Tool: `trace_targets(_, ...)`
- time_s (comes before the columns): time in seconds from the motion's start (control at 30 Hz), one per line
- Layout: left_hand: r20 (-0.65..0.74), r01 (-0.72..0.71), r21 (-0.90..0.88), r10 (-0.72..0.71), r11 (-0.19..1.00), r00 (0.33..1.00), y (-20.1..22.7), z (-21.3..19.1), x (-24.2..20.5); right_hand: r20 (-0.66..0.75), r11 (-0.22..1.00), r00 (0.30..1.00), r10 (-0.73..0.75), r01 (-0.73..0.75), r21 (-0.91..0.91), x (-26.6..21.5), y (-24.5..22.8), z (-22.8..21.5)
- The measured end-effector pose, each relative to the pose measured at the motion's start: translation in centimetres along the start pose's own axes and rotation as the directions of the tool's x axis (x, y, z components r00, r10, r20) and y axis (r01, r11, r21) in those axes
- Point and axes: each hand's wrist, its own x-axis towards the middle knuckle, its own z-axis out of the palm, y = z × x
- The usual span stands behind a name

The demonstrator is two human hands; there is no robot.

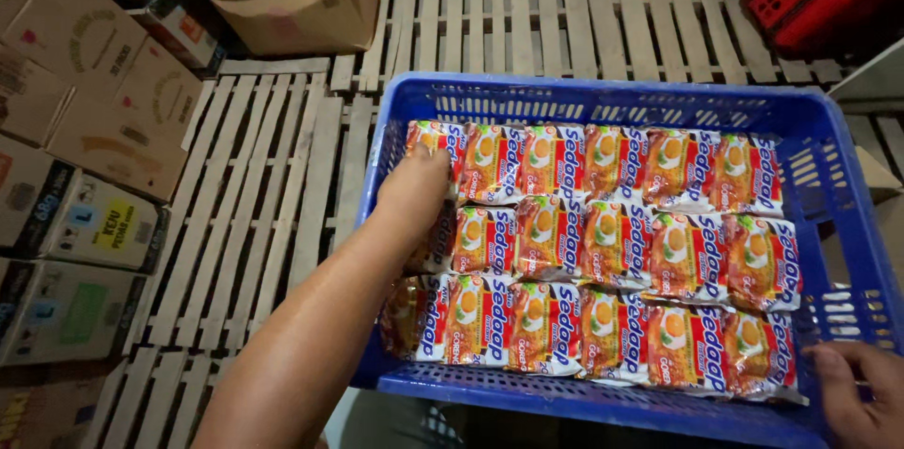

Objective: The person transfers packets of instant noodles from a cardboard box into a blue plastic crate. They pick up the packets one by one and arrange them neatly in rows within the crate.

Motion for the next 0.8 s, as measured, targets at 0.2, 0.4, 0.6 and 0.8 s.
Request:
trace_targets(0.2, 0.000, -0.071, 0.181, 0.072, 0.981, 0.997, 1.1, -0.2, -1.1, 0.076, 0.959, 0.985, 0.157, -0.134, -0.250, 0.9, -8.2, -2.6)
trace_targets(0.4, 0.380, -0.215, -0.084, 0.231, 0.973, 0.895, 15.3, -10.6, -10.3, 0.009, 0.940, 0.996, 0.092, -0.084, -0.331, 0.8, -11.8, -2.4)
trace_targets(0.6, 0.429, -0.486, -0.354, 0.601, 0.799, 0.675, 24.1, -6.2, -18.3, -0.342, 0.909, 0.923, -0.173, 0.284, 0.306, -1.4, -16.2, -4.5)
trace_targets(0.8, -0.191, -0.518, -0.137, 0.490, 0.845, 0.850, 24.1, 6.3, -21.2, -0.256, 0.532, 0.941, 0.222, 0.103, 0.841, 0.2, -9.6, -7.0)
